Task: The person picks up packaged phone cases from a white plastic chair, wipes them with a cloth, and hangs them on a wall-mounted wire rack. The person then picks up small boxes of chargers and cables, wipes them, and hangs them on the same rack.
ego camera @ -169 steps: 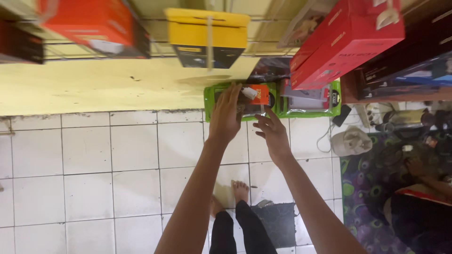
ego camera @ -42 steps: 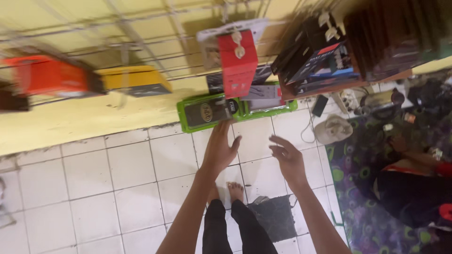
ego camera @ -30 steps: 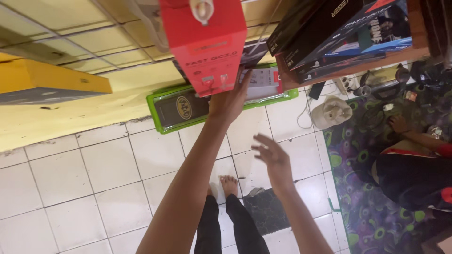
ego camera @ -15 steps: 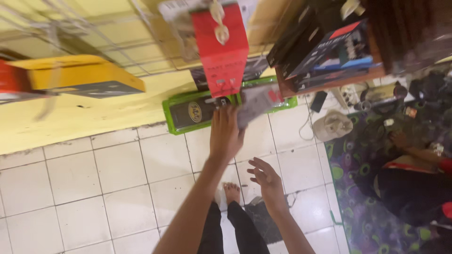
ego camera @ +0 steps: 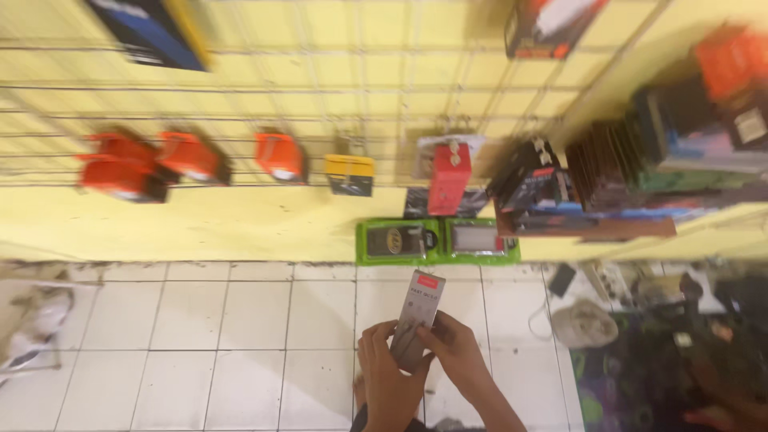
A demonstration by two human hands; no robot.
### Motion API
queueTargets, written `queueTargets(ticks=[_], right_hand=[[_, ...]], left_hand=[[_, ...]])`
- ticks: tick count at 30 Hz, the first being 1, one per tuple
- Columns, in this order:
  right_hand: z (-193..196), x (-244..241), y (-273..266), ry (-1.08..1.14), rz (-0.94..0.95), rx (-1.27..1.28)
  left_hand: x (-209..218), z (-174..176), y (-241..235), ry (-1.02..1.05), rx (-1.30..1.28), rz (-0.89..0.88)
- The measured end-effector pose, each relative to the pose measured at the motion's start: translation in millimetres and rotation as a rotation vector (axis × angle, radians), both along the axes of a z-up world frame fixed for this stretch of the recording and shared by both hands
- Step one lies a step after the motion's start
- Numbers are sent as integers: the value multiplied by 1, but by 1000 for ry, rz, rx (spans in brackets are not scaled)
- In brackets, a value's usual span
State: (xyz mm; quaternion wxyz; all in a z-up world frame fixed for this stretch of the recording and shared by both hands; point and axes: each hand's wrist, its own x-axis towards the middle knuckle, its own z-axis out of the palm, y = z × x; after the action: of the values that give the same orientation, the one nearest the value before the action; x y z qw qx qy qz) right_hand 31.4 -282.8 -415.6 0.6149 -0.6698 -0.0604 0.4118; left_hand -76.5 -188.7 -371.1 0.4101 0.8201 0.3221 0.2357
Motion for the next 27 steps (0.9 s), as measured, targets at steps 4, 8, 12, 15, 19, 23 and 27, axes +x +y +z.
queueTargets(ticks=[4, 8, 12, 15, 19, 23, 27], right_hand=[[37, -6, 11, -45, 70, 94], [66, -9, 25, -89, 140, 130], [98, -17, 43, -152, 214, 200], [123, -22, 63, -200, 207, 205], [146, -28, 92, -224, 185, 294], [162, -36, 132, -273, 205, 351], [174, -50, 175, -305, 191, 422]], left_hand=[[-31, 31, 21, -26, -380, -97], [-48, 50, 48, -114, -606, -87], [-61, 75, 67, -177, -635, -109], [-68, 98, 82, -162, -631, -93], [-73, 122, 113, -212, -582, -110], [-83, 142, 153, -287, -560, -133], [-94, 156, 199, -223, -606, -131]])
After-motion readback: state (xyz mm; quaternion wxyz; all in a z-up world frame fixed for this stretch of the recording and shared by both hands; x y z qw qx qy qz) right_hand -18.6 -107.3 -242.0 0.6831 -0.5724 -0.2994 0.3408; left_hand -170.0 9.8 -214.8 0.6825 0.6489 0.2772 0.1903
